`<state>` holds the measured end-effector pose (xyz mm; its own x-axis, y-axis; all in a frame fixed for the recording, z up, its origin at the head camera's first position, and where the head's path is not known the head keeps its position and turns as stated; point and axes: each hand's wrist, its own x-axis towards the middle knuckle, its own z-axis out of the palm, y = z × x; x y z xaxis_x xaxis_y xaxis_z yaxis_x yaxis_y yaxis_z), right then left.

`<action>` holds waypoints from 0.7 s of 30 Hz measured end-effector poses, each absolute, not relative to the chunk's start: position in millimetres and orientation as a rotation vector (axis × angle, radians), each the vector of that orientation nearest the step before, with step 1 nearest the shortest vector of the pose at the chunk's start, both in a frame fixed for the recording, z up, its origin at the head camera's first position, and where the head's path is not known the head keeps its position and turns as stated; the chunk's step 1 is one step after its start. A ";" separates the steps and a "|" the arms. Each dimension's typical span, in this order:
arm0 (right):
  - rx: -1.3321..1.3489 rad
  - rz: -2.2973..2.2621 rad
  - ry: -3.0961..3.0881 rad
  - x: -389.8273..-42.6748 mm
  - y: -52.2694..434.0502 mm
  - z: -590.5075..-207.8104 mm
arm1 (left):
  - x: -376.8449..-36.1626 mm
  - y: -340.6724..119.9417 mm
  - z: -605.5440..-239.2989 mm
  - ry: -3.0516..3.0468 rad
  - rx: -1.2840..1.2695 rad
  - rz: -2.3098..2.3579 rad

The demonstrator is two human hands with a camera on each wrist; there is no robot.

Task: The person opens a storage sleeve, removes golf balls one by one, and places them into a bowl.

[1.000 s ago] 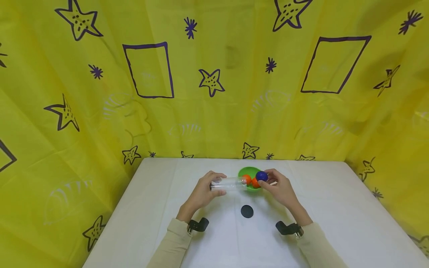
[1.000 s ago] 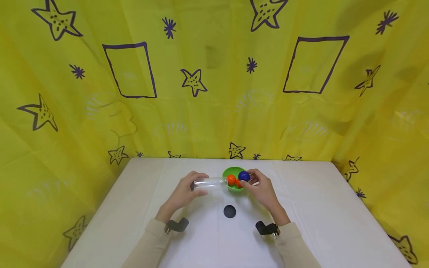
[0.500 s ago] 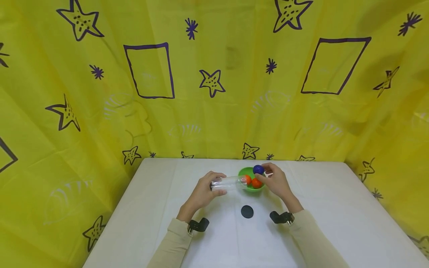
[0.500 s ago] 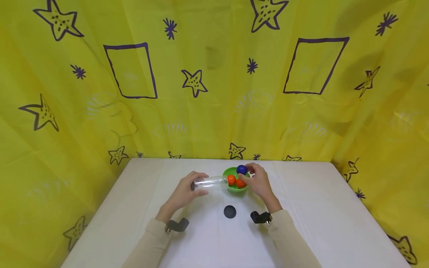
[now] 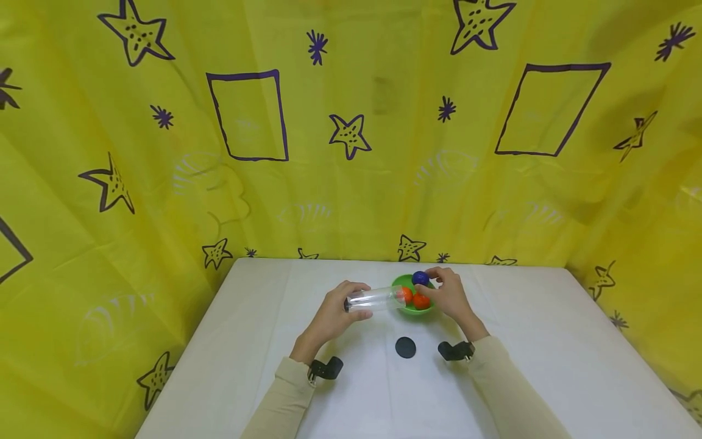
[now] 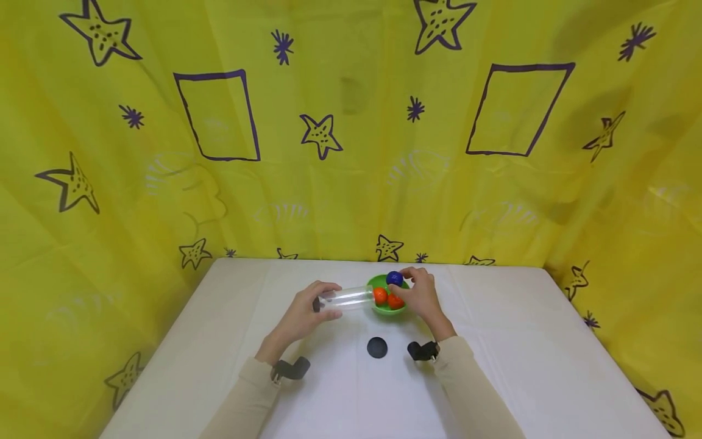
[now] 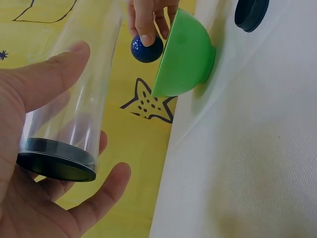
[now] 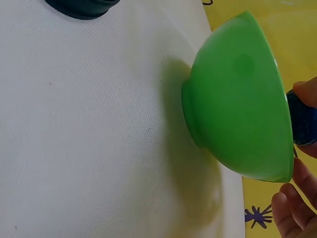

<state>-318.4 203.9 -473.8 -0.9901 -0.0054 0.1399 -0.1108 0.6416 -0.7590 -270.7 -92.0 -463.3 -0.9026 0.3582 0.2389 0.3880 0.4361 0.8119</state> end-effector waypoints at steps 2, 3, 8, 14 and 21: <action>0.093 1.264 -2.743 -319.8 203.1 -474.4 | -270.7 -92.1 -463.3 -2.638 -0.678 -1.497; 0.089 1.261 -2.749 -320.3 202.6 -474.5 | -270.7 -92.1 -463.2 -2.638 -0.676 -1.495; 0.069 1.260 -2.773 -322.2 200.9 -475.2 | -270.3 -91.8 -462.5 -2.644 -0.667 -1.485; 0.068 1.246 -2.780 -324.7 201.5 -478.1 | -270.0 -90.6 -462.7 -2.651 -0.660 -1.469; 0.055 1.250 -2.791 -326.4 201.4 -481.7 | -270.1 -89.6 -463.9 -2.660 -0.657 -1.453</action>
<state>-326.4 201.4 -481.7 -0.9959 0.0010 0.0907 -0.0670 0.6657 -0.7433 -270.1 -89.6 -463.9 -0.9095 0.3443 0.2331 0.3822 0.4715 0.7947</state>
